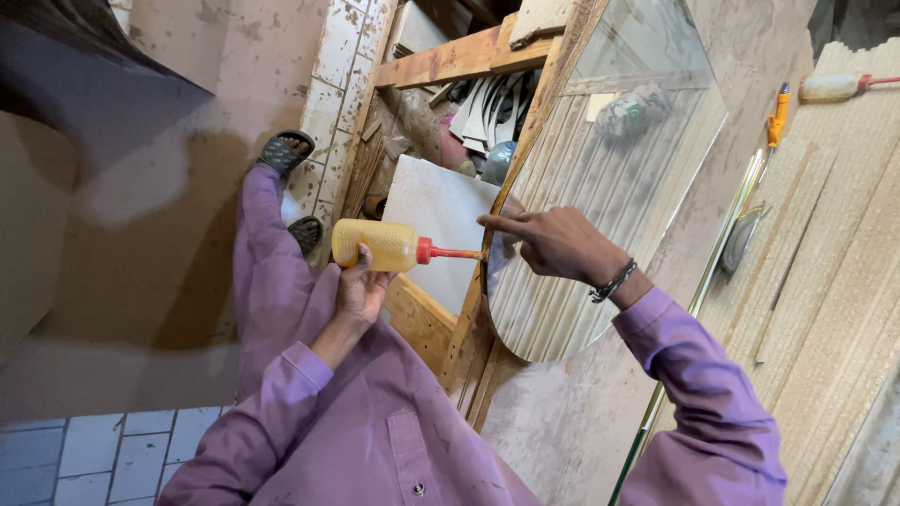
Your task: The person applies glue from a yellow bottle along the edges of a mirror, smoothing it with a finger. The person repeats this process on multiple mirrors, handling each one individually.
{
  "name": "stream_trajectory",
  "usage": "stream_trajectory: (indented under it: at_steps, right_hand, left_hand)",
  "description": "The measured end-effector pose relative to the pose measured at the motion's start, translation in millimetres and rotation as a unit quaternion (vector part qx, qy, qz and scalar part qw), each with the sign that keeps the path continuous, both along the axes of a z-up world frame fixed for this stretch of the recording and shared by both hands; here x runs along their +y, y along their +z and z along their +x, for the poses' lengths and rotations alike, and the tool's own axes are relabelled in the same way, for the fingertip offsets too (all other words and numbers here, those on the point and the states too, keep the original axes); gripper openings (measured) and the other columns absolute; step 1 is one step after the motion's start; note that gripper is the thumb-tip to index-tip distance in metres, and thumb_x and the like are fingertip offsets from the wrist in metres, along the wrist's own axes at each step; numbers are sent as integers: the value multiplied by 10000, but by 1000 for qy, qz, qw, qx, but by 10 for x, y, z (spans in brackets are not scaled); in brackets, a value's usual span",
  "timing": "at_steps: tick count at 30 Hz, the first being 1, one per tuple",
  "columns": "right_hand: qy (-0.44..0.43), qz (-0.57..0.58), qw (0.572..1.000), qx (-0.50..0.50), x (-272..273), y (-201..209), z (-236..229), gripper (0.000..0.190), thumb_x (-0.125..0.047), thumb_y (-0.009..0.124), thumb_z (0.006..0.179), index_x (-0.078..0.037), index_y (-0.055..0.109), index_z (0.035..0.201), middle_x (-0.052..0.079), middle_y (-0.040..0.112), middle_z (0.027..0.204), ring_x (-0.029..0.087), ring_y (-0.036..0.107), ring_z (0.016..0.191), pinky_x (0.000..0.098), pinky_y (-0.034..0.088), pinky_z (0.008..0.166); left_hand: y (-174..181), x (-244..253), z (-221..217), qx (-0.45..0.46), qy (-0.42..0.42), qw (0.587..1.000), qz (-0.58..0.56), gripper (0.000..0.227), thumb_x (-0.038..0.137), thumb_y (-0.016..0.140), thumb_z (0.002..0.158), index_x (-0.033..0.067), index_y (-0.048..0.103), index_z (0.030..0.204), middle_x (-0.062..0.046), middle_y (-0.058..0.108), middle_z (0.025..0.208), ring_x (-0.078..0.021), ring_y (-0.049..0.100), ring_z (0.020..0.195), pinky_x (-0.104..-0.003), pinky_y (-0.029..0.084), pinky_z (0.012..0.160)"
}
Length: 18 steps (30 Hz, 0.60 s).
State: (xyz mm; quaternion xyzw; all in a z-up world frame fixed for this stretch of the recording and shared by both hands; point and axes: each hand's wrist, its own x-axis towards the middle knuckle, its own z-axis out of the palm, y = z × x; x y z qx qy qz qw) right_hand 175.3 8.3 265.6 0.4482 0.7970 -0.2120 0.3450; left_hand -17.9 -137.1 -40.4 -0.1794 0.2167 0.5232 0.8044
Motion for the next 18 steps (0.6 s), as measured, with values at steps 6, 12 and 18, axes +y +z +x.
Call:
stream_trajectory:
  at_steps: [6,12,18]
  right_hand:
    - [-19,-20,1000,15,-208,-24,-43,847,-24,558,778,-342,414,1551,68,768,923,329,685,612,446,555,555]
    - [-70,-51,995,58,-322,-6,-91,853,-33,577,723,-296,444,1524,106,746,785,323,671,595,458,539,553]
    - [-149,-183,970,62,-320,-57,10,761,-166,673,814,-270,442,1531,62,672,730,207,601,477,362,526,510]
  left_hand:
    - [-10,-9,46,-31,-11,999,-40,642,400,786,855,84,537,1355,-82,624,1355,-255,574,1322,-495,452,1151]
    - [18,159,-85,-17,-49,999,0,644,452,737,898,83,521,1380,-102,624,1378,-256,589,1321,-462,462,1141]
    - [9,299,-73,44,-92,995,2,725,579,686,877,112,504,1402,-113,625,1371,-258,601,1301,-465,503,1091]
